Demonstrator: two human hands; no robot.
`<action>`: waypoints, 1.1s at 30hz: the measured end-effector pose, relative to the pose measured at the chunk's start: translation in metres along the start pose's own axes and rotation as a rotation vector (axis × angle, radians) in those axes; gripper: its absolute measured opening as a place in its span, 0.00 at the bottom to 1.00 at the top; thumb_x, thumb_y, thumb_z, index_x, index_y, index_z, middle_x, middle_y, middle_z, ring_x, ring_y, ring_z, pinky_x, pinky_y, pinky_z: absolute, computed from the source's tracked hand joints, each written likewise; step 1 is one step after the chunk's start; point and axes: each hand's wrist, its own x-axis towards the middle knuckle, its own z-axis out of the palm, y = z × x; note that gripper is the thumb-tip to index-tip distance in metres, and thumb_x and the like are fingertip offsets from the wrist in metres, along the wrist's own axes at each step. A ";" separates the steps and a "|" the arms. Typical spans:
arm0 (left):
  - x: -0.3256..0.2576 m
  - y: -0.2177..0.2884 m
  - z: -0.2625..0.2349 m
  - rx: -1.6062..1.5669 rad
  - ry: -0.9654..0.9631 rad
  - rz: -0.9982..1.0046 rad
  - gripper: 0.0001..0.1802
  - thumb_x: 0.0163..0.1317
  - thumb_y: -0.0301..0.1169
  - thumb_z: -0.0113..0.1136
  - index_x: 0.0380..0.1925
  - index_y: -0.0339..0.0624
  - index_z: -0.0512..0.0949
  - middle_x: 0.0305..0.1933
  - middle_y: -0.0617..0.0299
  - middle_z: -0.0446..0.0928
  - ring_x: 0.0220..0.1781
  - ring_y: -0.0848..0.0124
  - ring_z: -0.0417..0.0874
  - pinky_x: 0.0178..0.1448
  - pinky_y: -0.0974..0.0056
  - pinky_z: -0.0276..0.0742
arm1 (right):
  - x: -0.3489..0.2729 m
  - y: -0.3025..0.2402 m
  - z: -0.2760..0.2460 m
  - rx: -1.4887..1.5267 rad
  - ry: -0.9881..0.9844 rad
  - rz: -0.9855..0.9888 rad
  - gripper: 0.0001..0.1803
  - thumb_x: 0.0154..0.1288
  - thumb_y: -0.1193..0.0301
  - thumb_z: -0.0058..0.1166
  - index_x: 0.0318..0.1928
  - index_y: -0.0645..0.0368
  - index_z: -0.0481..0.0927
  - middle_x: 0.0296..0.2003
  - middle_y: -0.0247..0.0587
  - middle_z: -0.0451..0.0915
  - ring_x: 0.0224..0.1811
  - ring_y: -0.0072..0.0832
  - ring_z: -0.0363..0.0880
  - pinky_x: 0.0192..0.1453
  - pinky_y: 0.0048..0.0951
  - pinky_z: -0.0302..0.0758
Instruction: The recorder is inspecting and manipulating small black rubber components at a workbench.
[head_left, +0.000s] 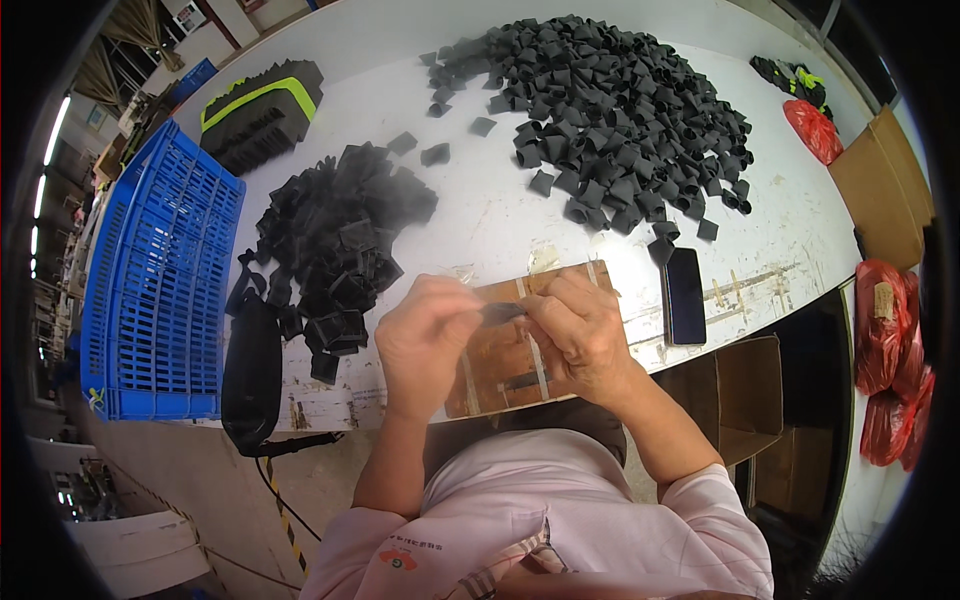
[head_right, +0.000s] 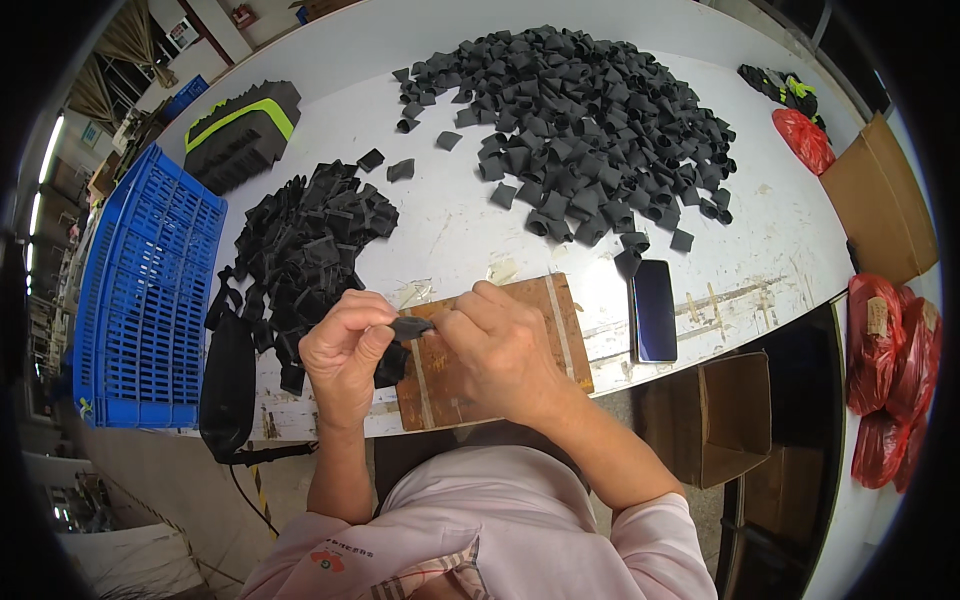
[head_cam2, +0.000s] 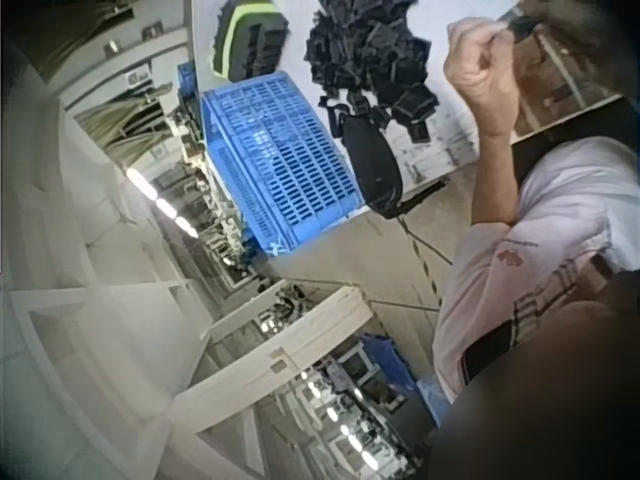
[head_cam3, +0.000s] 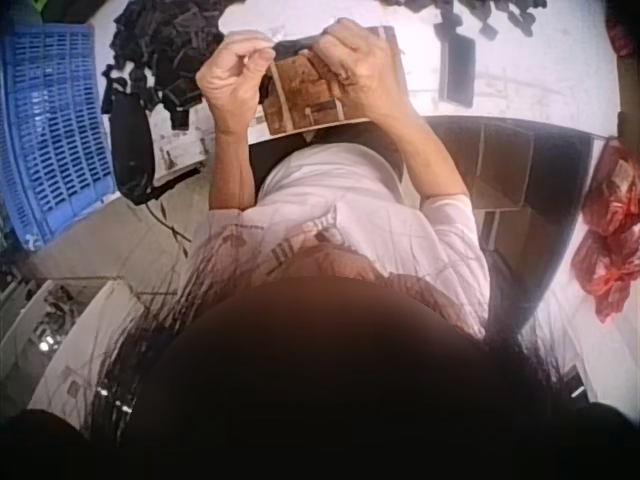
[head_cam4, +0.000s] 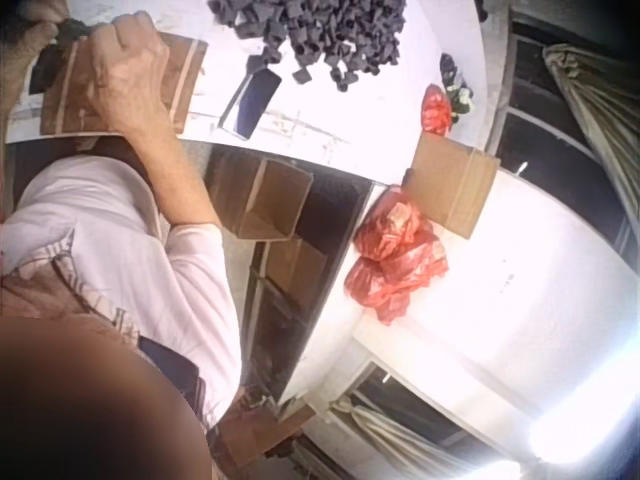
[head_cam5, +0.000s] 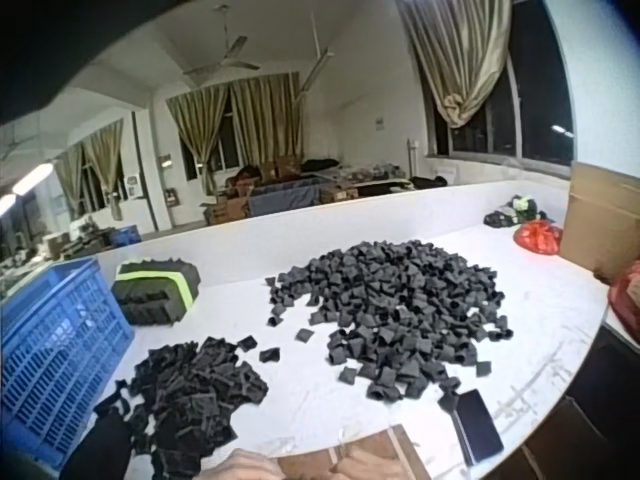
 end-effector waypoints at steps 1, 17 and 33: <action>0.000 0.001 0.001 -0.002 0.001 -0.002 0.05 0.47 0.17 0.56 0.26 0.33 0.74 0.30 0.59 0.75 0.31 0.71 0.73 0.38 0.72 0.68 | -0.001 0.001 0.002 -0.001 -0.003 0.001 0.08 0.40 0.80 0.58 0.24 0.63 0.73 0.17 0.37 0.67 0.18 0.31 0.65 0.19 0.29 0.63; 0.013 0.006 0.004 0.164 -0.109 0.149 0.07 0.46 0.18 0.59 0.27 0.37 0.77 0.25 0.60 0.73 0.28 0.68 0.71 0.33 0.69 0.67 | 0.000 0.004 0.004 0.252 -0.014 0.150 0.07 0.44 0.77 0.59 0.25 0.63 0.75 0.19 0.38 0.70 0.21 0.32 0.68 0.22 0.29 0.66; 0.009 -0.010 0.005 -0.045 -0.076 0.086 0.02 0.52 0.21 0.58 0.26 0.33 0.77 0.25 0.60 0.73 0.29 0.73 0.70 0.32 0.73 0.65 | 0.000 0.002 0.006 -0.025 -0.010 -0.016 0.08 0.39 0.79 0.56 0.24 0.62 0.72 0.18 0.36 0.67 0.19 0.30 0.65 0.18 0.28 0.64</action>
